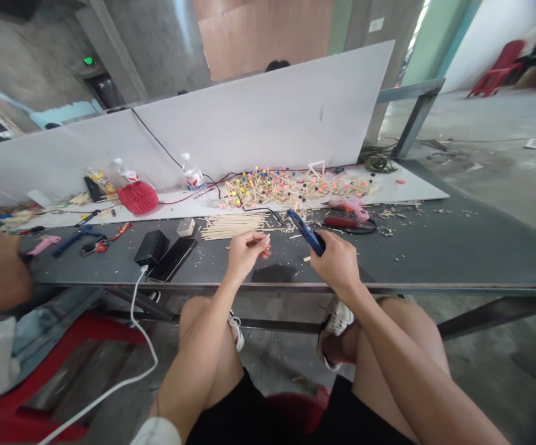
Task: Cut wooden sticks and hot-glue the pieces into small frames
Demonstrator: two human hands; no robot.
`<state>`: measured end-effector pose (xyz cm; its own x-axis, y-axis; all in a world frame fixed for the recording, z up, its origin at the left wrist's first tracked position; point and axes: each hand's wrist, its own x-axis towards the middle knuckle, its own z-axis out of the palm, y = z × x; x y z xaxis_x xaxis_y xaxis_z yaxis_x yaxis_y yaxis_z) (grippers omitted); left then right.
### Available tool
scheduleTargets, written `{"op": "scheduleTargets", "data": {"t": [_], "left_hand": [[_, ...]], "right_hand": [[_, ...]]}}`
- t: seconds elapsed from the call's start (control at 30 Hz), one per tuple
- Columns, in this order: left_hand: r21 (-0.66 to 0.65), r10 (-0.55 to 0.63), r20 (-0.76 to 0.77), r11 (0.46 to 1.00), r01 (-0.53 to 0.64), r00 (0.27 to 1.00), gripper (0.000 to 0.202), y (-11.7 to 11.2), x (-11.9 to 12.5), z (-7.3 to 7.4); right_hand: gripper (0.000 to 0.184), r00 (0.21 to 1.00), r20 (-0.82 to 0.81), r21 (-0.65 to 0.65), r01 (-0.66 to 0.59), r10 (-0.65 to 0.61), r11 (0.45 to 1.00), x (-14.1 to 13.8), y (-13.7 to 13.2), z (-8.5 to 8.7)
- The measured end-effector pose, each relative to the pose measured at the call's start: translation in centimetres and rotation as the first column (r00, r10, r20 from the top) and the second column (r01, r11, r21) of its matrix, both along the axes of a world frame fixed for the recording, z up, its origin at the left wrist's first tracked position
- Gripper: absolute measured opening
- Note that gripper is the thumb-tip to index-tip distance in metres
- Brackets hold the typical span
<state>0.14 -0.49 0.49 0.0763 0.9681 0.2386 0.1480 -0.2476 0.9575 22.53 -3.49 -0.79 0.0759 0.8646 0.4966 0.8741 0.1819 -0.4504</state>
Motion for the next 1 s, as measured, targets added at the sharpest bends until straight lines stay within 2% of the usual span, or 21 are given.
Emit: {"op": "scheduleTargets", "data": {"t": [0.03,0.1,0.2,0.33,0.47,0.63,0.73,0.83,0.93,1.0], "left_hand": [[0.070,0.065,-0.130,0.996,-0.056,0.989,0.022,0.7,-0.5,-0.2],[0.219,0.201,-0.388,0.968,-0.121,0.899,0.012,2.3,-1.4,-0.8],[0.239,0.243,-0.569,0.963,-0.125,0.786,0.007,4.2,-2.3,-1.9],[0.226,0.223,-0.597,0.968,-0.105,0.771,0.010,4.9,-2.2,-3.0],[0.239,0.224,-0.622,0.967,-0.091,0.750,0.008,4.6,-1.8,-2.6],[0.139,0.083,-0.734,0.990,0.030,0.675,0.011,4.4,-1.3,-2.4],[0.129,0.075,-0.756,0.991,0.036,0.650,0.010,4.5,-0.8,-3.0],[0.160,0.104,-0.749,0.987,0.026,0.655,0.015,4.5,-0.3,-3.2],[0.205,0.155,-0.722,0.979,-0.006,0.674,0.013,4.1,0.1,-2.8],[0.216,0.176,-0.666,0.976,-0.039,0.725,0.012,3.5,0.3,-2.3]], "right_hand": [[0.032,1.000,-0.011,0.009,0.006,-0.006,1.000,0.2,-0.1,0.0],[0.030,1.000,-0.020,0.011,0.018,-0.018,1.000,0.3,-0.2,0.1],[0.028,0.999,-0.024,-0.014,0.023,-0.023,1.000,0.4,-0.3,0.2],[0.025,0.999,-0.048,-0.051,-0.002,-0.001,0.999,0.2,-0.4,0.4],[0.025,0.997,-0.077,-0.054,-0.013,0.009,0.998,0.2,-0.5,0.7],[0.024,0.995,-0.098,-0.060,-0.010,0.004,0.998,0.2,-0.5,0.7],[0.023,0.995,-0.103,-0.071,-0.007,0.000,0.997,0.1,-0.6,0.8],[0.023,0.995,-0.102,-0.075,-0.014,0.006,0.997,0.1,-0.6,0.8],[0.023,0.996,-0.086,-0.069,-0.014,0.008,0.998,0.1,-0.5,0.8],[0.024,0.998,-0.060,-0.056,-0.014,0.011,0.998,0.2,-0.5,0.7]]}}
